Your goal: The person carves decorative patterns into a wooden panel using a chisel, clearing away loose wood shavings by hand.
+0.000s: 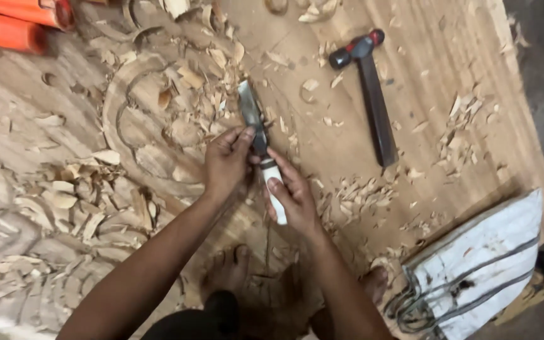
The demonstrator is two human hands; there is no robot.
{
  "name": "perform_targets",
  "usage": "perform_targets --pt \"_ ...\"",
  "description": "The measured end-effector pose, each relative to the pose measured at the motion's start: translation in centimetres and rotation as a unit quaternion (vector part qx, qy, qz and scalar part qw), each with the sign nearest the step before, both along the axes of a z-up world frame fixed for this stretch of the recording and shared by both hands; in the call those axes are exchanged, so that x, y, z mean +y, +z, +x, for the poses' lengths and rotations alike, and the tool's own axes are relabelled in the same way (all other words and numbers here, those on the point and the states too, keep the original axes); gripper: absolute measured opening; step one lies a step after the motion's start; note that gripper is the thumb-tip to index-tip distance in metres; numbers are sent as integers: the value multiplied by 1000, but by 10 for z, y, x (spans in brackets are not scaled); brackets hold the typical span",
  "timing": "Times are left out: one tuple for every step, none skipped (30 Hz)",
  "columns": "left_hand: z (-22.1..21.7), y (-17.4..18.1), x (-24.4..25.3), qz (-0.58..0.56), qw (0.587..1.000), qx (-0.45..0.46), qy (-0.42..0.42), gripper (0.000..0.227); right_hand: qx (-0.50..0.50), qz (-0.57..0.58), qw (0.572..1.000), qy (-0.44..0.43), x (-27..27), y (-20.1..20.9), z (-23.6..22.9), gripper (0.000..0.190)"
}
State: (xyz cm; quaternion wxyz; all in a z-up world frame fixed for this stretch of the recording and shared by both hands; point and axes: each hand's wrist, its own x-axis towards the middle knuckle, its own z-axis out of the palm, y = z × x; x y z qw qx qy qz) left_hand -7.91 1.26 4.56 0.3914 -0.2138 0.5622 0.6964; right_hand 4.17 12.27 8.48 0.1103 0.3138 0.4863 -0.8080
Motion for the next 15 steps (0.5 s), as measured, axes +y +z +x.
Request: perform_targets --pt "6 -5 -10 2 1000 10 -6 20 10 2 1000 -6 -7 -6 14 60" --pt "10 -8 -21 52 998 38 -9 21 -3 59 998 24 -14 -11 26 63" --pt "15 -15 -25 109 992 67 -5 22 -16 122 991 60 -13 -18 37 65" --pt "8 -21 -31 116 990 78 -4 22 -5 130 990 61 -15 -15 37 65" --pt "13 -25 -43 113 981 138 -78 22 1 63 998 29 -24 -7 47 64" --pt "19 -32 -56 108 962 197 -152 23 8 -4 1000 -3 -33 -1 58 62" --pt "12 -18 -55 107 964 187 -155 23 -3 -7 1000 -7 -43 2 65 62" --pt "4 -5 -55 24 950 139 -277 25 -28 -17 998 -47 -53 5 72 64" --pt "-11 6 -50 -58 915 101 -386 28 -42 -22 996 -77 -55 3 71 66" --pt "-17 13 -46 -57 917 102 -381 28 -41 -21 996 -72 -63 7 71 66" --pt "-24 21 -43 -124 847 171 -488 31 -70 -91 984 -139 -75 11 70 68" --pt "-32 30 -40 -188 755 236 -583 34 -98 -161 961 -205 -86 17 69 69" --pt "-32 24 -42 -187 753 239 -584 34 -95 -159 961 -207 -94 16 77 69" --pt "-32 17 -43 -169 728 252 -615 38 -93 -169 957 -215 -102 16 85 70" --pt "-33 11 -45 -151 701 262 -646 43 -91 -180 954 -222 -111 15 92 70"
